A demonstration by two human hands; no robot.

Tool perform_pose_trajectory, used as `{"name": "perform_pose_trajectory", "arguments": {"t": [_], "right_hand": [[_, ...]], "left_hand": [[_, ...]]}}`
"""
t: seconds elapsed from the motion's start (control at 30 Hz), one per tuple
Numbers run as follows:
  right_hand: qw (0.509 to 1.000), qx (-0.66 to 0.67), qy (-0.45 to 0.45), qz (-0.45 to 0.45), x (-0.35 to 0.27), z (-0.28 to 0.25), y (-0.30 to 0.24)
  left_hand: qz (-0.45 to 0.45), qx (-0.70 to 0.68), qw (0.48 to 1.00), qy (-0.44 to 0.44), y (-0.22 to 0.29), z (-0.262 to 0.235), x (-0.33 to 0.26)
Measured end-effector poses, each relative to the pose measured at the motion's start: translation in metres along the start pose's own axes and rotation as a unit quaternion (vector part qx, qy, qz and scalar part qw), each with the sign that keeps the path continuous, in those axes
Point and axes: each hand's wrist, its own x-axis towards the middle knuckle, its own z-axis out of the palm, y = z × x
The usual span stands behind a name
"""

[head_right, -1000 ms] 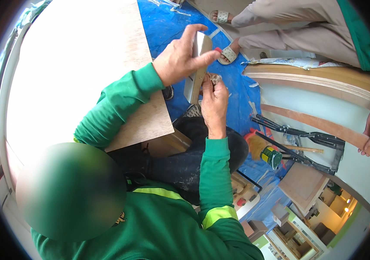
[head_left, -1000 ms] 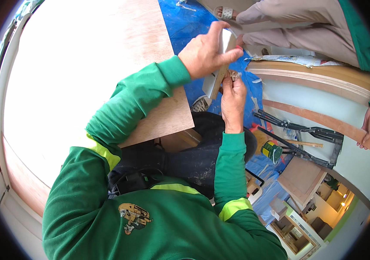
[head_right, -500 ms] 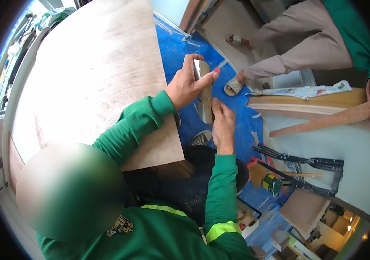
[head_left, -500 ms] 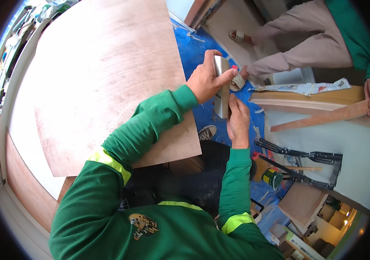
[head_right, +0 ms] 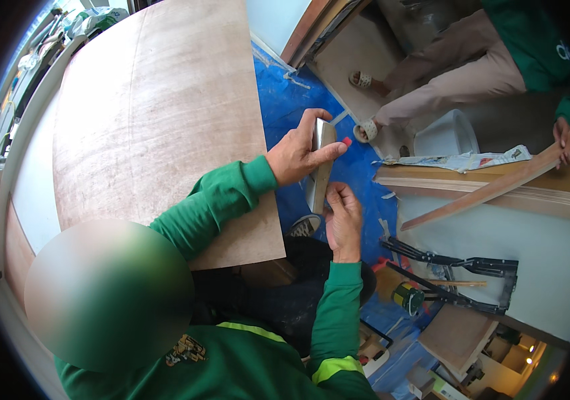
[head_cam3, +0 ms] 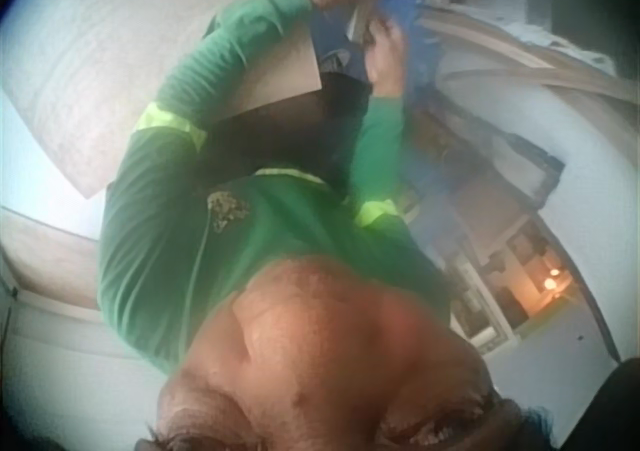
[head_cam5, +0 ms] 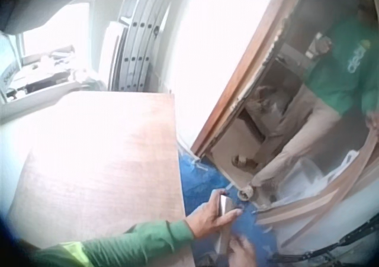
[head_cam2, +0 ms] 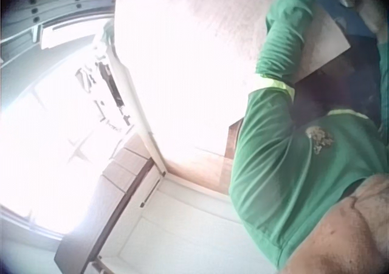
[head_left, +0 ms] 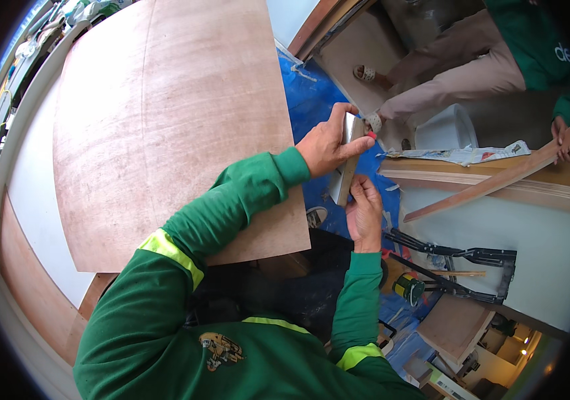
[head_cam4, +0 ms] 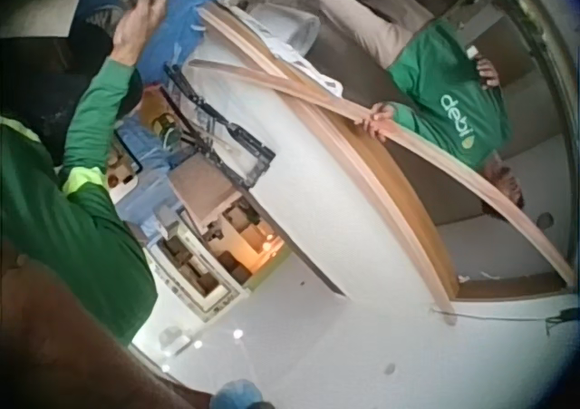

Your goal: The person kneels on a blue protective sheet and repeatedly places a large wooden panel onto a curved wooden surface, aligns it, and uses a small wooden block to tap the edges. The person lifts and repositions the panel multiple times to adjust fit.

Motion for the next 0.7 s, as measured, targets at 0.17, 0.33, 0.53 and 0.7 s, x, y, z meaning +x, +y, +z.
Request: {"name": "perform_pose_trajectory", "arguments": {"t": [0.17,0.33,0.53,0.7], "right_hand": [[0.997,-0.05,-0.053,0.015,-0.005,0.052,-0.026],[0.995,-0.065,-0.063,0.046,0.015,0.076,-0.015],[0.988,-0.095,-0.121,0.026,0.053,0.128,-0.011],[0.969,-0.174,-0.167,0.051,0.136,0.167,-0.022]], "left_hand": [[-0.036,-0.045,0.998,-0.03,0.001,-0.01,-0.001],[0.053,0.111,0.99,0.067,0.021,-0.052,0.007],[0.013,0.45,0.836,0.314,-0.001,-0.206,0.019],[-0.176,0.576,0.755,0.258,-0.056,-0.222,0.012]]}}
